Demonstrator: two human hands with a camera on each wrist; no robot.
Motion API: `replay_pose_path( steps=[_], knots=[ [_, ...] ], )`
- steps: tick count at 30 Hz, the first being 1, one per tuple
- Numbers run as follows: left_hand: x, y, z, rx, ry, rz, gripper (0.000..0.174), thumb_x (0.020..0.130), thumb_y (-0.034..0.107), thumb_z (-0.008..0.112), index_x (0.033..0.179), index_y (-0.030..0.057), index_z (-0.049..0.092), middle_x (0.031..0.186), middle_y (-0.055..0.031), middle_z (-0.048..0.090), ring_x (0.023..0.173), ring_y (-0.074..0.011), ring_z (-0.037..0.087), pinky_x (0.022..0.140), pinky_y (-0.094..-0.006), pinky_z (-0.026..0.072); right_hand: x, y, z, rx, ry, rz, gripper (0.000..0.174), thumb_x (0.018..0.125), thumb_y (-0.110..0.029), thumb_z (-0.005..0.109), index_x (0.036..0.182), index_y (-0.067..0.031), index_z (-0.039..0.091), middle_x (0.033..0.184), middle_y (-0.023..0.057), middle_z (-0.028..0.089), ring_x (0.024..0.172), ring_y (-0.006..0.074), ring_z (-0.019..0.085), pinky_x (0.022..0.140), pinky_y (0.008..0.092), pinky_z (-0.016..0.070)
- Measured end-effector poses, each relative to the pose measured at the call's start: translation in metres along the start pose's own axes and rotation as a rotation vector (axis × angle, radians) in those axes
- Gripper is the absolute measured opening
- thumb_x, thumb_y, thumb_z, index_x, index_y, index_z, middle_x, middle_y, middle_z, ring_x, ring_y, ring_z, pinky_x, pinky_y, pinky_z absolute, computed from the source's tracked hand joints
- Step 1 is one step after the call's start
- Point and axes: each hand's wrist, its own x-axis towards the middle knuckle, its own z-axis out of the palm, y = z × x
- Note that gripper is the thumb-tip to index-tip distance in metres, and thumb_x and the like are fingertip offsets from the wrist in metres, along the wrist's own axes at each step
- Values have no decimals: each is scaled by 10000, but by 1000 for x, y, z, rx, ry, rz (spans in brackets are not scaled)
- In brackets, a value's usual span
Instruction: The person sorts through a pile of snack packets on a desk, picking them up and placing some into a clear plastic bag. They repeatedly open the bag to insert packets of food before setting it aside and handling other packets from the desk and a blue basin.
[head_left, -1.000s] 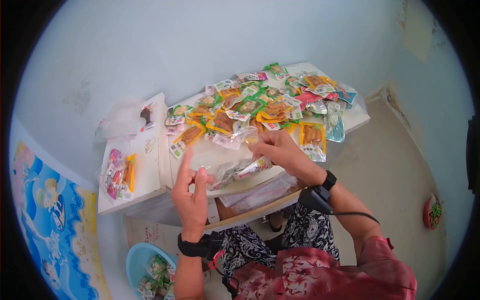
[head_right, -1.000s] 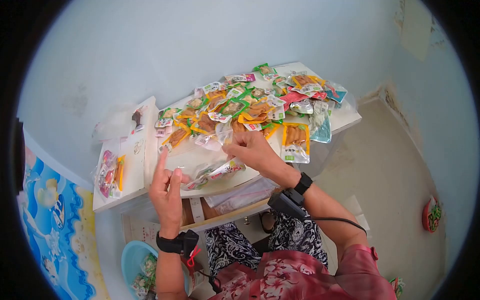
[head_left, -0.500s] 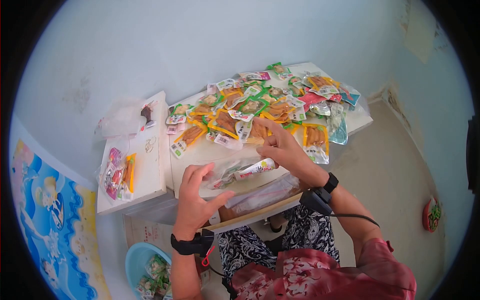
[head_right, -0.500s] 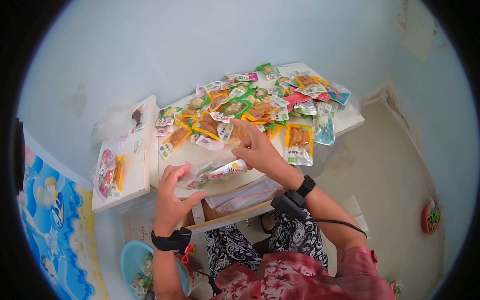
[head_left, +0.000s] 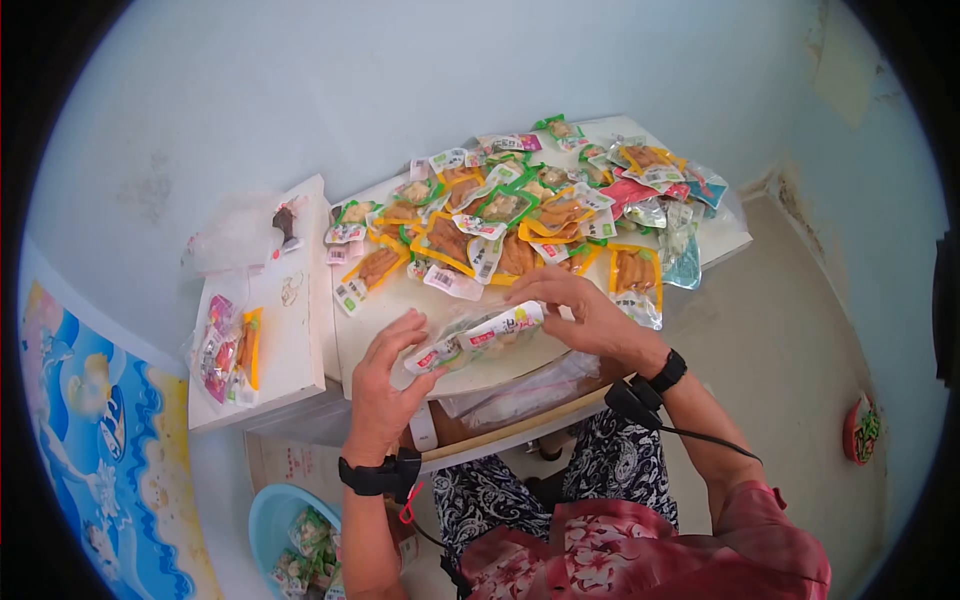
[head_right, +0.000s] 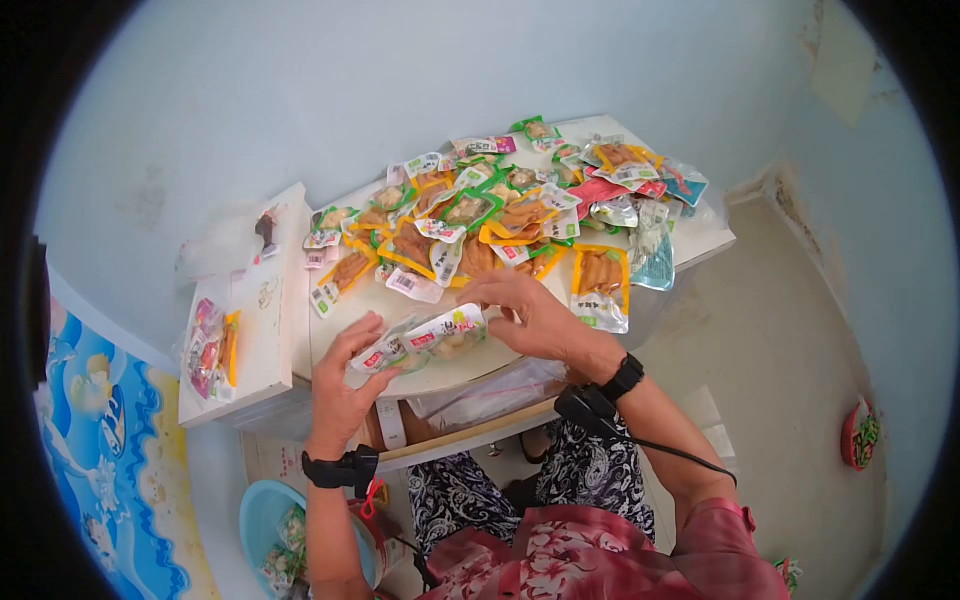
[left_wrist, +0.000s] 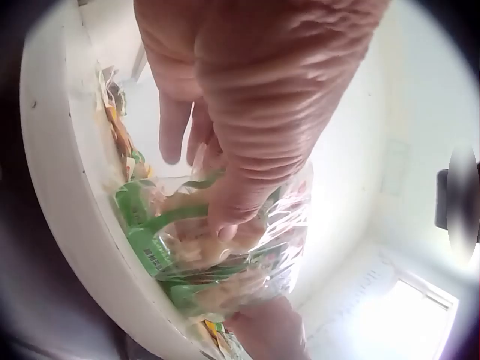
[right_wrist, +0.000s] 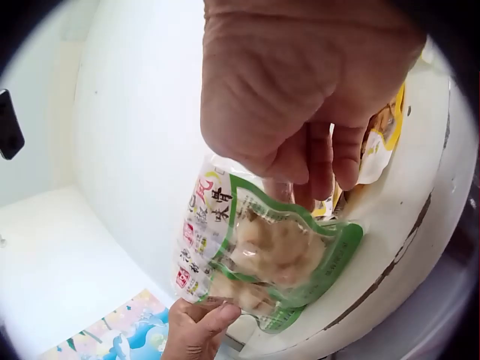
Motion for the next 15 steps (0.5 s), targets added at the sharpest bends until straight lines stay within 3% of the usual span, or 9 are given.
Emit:
replay_pose_path(
  steps=[1,4,7,10,13,15],
  knots=[
    [-3,-1,2,-125,-12,-102,458,766,11,829,1199,7,680,1373,-200,655,1279,-312,644,1063,-391,516,-2,-7,-1,-2,-29,11,494,849,-16,603,1331,-86,684,1356,86,650,1195,197,594,897,343,503],
    [-6,3,3,-62,-18,-125,472,805,15,804,1259,7,676,1308,-194,696,1186,-285,695,1015,-375,540,-6,-9,0,-26,-89,6,598,825,-67,723,1413,-130,633,1480,84,581,1245,213,576,956,370,507],
    [-16,-12,9,-143,-74,-298,478,824,18,784,1291,22,682,1288,-194,706,1175,-281,698,1004,-369,539,-7,4,23,-187,-4,-155,652,792,-179,822,1413,-176,623,1469,52,605,1266,272,590,996,399,523],
    [-23,-20,16,-135,-103,-261,430,857,51,758,1282,30,698,1266,-181,715,1176,-303,689,1007,-380,532,-9,5,34,-124,-8,-98,743,744,-213,900,1431,-142,625,1389,90,655,1242,300,608,1057,403,485],
    [-17,-29,14,-56,-100,-46,371,887,98,736,1248,20,708,1224,-181,721,1148,-339,679,996,-403,529,-7,18,38,-10,48,-152,631,767,-268,891,1341,-128,671,1275,96,718,1121,291,670,1005,390,520],
    [-15,-30,11,99,-136,20,330,904,114,719,1216,6,714,1173,-181,723,1106,-361,671,969,-424,530,-4,20,36,130,-23,66,626,752,-303,909,1294,-86,683,1200,128,735,1052,285,694,958,385,536]
  ],
)
